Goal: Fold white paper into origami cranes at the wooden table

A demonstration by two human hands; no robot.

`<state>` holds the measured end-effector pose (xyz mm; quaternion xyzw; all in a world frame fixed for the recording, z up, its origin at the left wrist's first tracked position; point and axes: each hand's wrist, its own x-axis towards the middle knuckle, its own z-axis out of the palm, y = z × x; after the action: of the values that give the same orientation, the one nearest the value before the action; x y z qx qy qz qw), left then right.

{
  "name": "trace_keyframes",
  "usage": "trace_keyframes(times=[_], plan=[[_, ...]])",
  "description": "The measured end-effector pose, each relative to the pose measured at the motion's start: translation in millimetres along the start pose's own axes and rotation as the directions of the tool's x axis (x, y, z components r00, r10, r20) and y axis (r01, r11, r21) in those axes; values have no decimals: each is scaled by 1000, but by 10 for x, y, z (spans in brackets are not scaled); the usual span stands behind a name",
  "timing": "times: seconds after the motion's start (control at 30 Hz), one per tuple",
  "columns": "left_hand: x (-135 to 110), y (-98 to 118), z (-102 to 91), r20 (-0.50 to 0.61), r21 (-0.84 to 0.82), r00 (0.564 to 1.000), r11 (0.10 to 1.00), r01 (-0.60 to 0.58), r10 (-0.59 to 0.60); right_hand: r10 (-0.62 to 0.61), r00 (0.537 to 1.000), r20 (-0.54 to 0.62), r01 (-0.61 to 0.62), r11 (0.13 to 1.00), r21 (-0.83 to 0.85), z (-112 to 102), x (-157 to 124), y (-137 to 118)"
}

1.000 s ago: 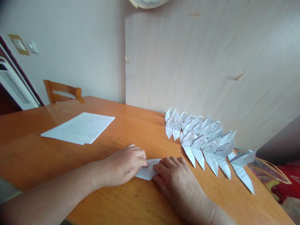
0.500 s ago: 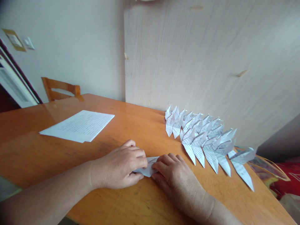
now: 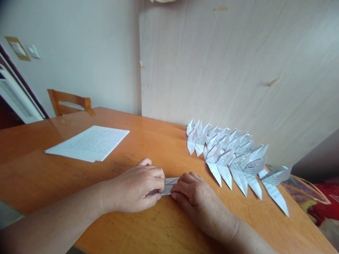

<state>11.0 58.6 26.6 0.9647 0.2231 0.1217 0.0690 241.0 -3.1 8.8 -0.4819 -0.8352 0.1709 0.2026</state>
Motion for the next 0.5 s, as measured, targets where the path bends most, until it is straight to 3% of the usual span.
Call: trace_keyframes(times=[0.5], plan=[[6,21,-35,43,-143,996,986,87,-82,71,997,8,-72,984,164,34,41,84]])
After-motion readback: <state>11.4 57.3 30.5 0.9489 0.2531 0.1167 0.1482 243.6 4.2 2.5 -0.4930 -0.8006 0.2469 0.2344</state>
